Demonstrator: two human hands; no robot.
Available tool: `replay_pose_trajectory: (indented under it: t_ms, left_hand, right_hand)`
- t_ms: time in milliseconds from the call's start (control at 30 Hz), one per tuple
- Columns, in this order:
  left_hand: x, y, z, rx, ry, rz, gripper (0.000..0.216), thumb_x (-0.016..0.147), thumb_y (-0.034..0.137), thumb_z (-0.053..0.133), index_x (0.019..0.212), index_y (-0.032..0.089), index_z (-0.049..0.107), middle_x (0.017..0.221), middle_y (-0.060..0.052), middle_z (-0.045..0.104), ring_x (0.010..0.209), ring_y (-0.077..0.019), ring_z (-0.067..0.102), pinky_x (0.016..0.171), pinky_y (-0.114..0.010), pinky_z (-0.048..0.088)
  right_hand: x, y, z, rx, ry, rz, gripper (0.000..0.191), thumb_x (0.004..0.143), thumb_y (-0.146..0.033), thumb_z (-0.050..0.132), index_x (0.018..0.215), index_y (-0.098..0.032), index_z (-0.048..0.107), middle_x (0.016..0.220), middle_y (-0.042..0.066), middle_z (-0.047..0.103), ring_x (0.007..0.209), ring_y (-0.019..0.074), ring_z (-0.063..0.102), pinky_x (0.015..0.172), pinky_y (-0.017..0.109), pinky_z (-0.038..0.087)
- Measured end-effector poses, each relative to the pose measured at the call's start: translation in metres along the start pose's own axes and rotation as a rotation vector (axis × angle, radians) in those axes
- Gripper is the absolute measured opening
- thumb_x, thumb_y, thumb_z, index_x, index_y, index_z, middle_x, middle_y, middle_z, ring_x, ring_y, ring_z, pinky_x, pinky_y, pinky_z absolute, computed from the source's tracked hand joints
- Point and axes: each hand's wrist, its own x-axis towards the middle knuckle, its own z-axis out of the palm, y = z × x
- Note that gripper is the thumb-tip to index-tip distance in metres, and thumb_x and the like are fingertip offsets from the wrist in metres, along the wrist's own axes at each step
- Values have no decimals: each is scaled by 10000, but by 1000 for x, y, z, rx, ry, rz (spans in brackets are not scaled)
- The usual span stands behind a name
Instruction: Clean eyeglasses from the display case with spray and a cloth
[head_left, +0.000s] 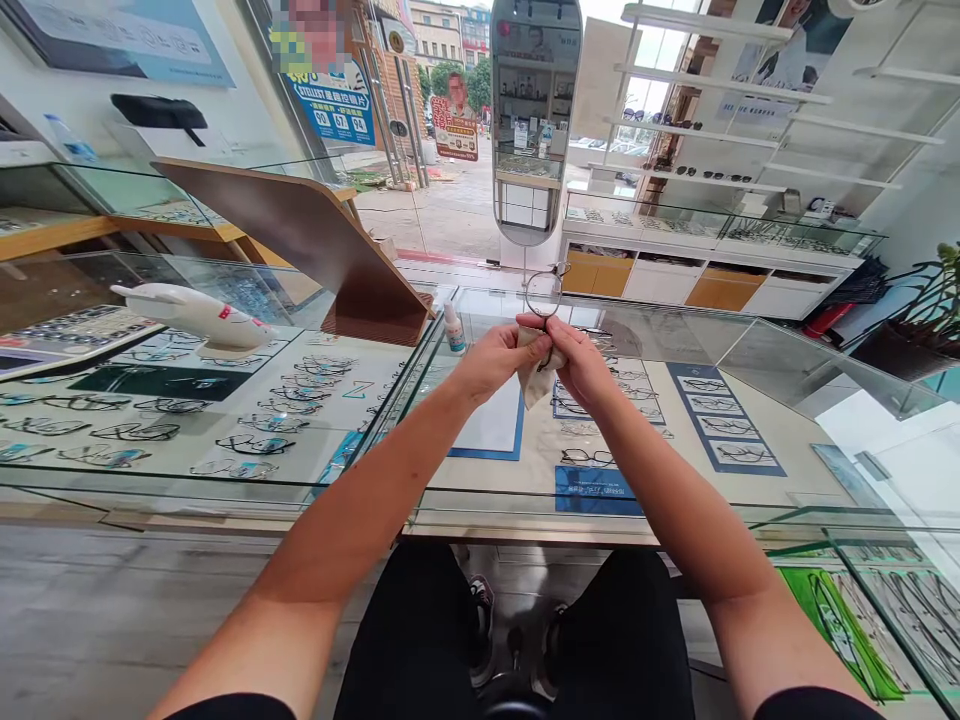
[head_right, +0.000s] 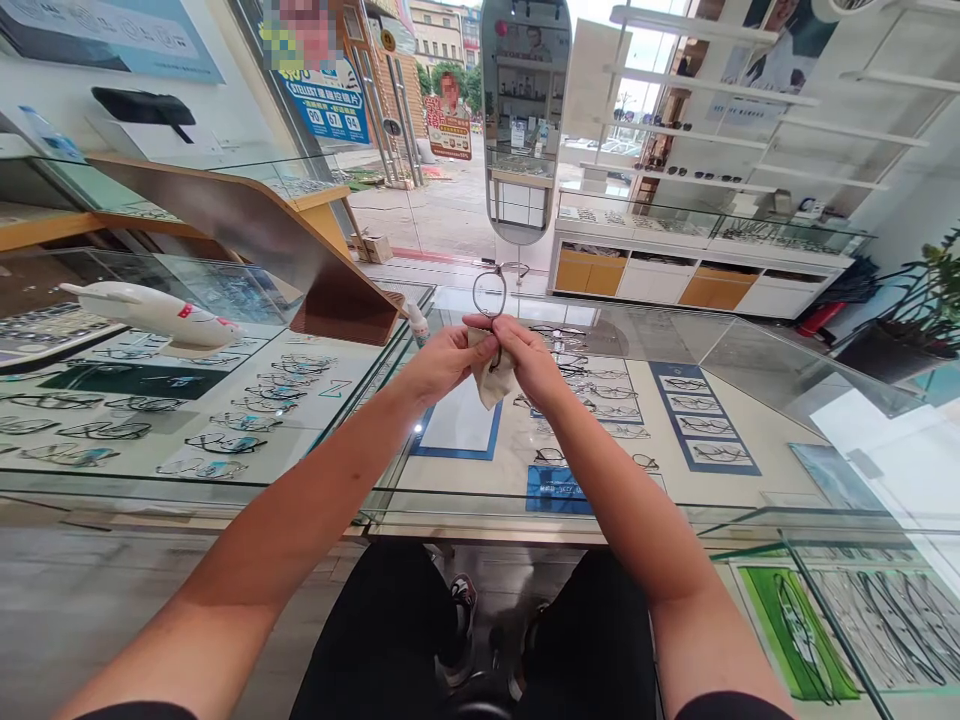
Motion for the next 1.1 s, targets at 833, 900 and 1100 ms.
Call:
replay_pose_trajectory:
  t_ms: [833, 900, 1100]
  left_hand:
    - [-4, -7, 16, 83, 127, 119, 659, 706, 731, 1034, 902, 165, 759, 820, -32, 733, 749, -157, 632, 696, -297, 475]
    - [-4, -6, 14, 110, 103, 116, 643, 702, 696, 1051, 893, 160, 753, 824, -35, 732, 754, -157, 632, 707, -298, 475]
    - [-1, -4, 8, 128, 1, 113, 647, 642, 580, 1112, 976, 157, 754, 853, -18, 724, 781, -154, 610, 724, -285, 470]
  right_hand:
    - [-2, -9, 1, 85, 41, 19, 441, 883, -689, 849, 1057, -286, 897, 1315, 40, 867, 1295, 288, 749, 1063, 403, 618]
    - [0, -8, -1, 84, 55, 19, 422, 876, -682, 863, 1032, -292, 898, 1330, 38, 865, 1320, 292, 739, 1109, 420, 609]
    - [7, -1, -10, 136, 104, 28, 405, 851, -663, 888, 990, -283, 875, 1317, 46, 863, 1390, 297, 709, 1127, 420, 619]
